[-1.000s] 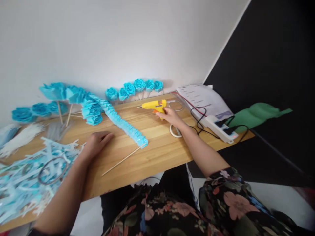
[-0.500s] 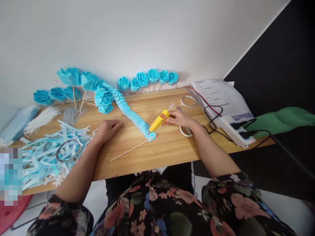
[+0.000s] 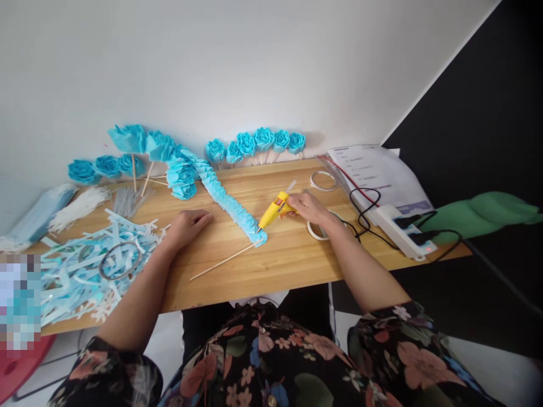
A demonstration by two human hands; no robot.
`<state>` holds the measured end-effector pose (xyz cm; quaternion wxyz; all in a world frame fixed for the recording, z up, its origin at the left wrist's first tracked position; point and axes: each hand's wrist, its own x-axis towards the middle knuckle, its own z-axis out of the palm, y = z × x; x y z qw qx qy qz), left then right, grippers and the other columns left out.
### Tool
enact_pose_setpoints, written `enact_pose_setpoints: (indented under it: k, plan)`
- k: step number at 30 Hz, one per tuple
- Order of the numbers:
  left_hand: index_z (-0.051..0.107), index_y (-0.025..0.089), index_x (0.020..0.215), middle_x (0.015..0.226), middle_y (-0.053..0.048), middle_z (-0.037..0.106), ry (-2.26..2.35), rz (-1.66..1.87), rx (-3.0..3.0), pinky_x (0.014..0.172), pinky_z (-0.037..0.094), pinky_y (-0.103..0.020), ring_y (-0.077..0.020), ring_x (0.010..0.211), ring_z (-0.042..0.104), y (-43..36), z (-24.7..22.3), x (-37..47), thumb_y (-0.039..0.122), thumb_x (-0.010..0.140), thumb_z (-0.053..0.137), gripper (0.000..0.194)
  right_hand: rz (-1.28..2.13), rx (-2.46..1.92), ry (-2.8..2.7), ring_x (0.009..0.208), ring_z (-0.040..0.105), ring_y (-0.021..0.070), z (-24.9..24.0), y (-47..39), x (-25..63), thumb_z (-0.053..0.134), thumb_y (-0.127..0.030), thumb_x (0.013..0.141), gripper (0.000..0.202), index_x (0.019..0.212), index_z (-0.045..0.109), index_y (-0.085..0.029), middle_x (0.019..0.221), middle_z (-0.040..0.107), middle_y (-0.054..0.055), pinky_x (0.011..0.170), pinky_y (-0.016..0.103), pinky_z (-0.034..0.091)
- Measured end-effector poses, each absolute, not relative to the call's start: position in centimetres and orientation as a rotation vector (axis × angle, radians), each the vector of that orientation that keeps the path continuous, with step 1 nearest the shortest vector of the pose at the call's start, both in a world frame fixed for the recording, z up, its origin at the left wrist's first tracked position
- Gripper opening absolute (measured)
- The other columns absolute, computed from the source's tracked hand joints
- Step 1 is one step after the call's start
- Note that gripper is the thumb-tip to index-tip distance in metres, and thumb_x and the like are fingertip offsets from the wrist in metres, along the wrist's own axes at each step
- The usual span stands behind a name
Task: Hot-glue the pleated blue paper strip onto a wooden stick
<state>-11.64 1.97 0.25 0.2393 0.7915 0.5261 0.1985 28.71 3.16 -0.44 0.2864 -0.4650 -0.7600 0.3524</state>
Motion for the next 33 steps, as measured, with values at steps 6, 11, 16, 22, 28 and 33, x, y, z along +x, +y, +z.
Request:
enact_pose_setpoints:
  k: [6,11,16,22,28,33]
  plan:
    - [0.071,0.021,0.076,0.075,-0.006,0.076,1.493,0.547,2.188,0.068,0.046,-0.03,-0.0229,0.073,0.064,1.67,0.37,-11.37,0.059,0.097,0.05,0.048,0.976,-1.191,-1.983,0.064,0.064,0.0187,-0.41,3.19,28.67,0.045,-0.084,0.093,0.079,0.104,0.084,-0.016,0.073,0.077,0.006,0.064,0.029,0.044]
    - [0.075,0.02,0.081,0.085,-0.008,0.08,1.477,0.537,2.193,0.073,0.05,-0.031,-0.0244,0.078,0.068,1.56,0.55,-11.26,0.057,0.098,0.05,0.047,0.817,-1.301,-2.007,0.059,0.05,0.0155,-0.75,3.56,28.82,0.07,-0.076,0.079,0.068,0.108,0.086,-0.017,0.068,0.07,0.002,0.058,0.028,0.033]
    - [0.077,0.021,0.083,0.086,-0.008,0.081,1.489,0.523,2.197,0.073,0.05,-0.031,-0.0245,0.078,0.069,1.58,0.32,-11.35,0.056,0.098,0.051,0.046,0.745,-1.335,-2.034,0.058,0.043,0.0137,-0.56,3.44,28.81,0.069,-0.071,0.082,0.06,0.105,0.087,-0.018,0.064,0.063,0.0,0.058,0.028,0.029]
    - [0.078,0.02,0.085,0.087,-0.008,0.081,1.488,0.525,2.182,0.076,0.051,-0.032,-0.0251,0.08,0.07,1.6,0.08,-11.47,0.055,0.098,0.052,0.046,0.75,-1.38,-2.066,0.056,0.041,0.0129,-0.01,3.13,28.81,0.068,-0.071,0.083,0.06,0.103,0.087,-0.017,0.06,0.061,-0.001,0.059,0.029,0.028]
    - [0.078,0.02,0.083,0.086,-0.009,0.08,1.509,0.516,2.195,0.075,0.05,-0.032,-0.0256,0.079,0.07,1.6,0.13,-11.35,0.056,0.097,0.051,0.047,0.796,-1.307,-2.065,0.056,0.041,0.0125,0.13,2.99,28.72,0.069,-0.07,0.084,0.057,0.103,0.087,-0.019,0.065,0.066,0.0,0.058,0.029,0.029]
    - [0.078,0.021,0.083,0.083,-0.008,0.08,1.507,0.53,2.184,0.073,0.05,-0.031,-0.026,0.079,0.069,1.62,0.11,-11.32,0.057,0.095,0.052,0.047,0.775,-1.308,-2.033,0.056,0.039,0.0123,-0.01,2.93,28.72,0.072,-0.067,0.084,0.054,0.105,0.086,-0.02,0.064,0.063,-0.002,0.059,0.029,0.029]
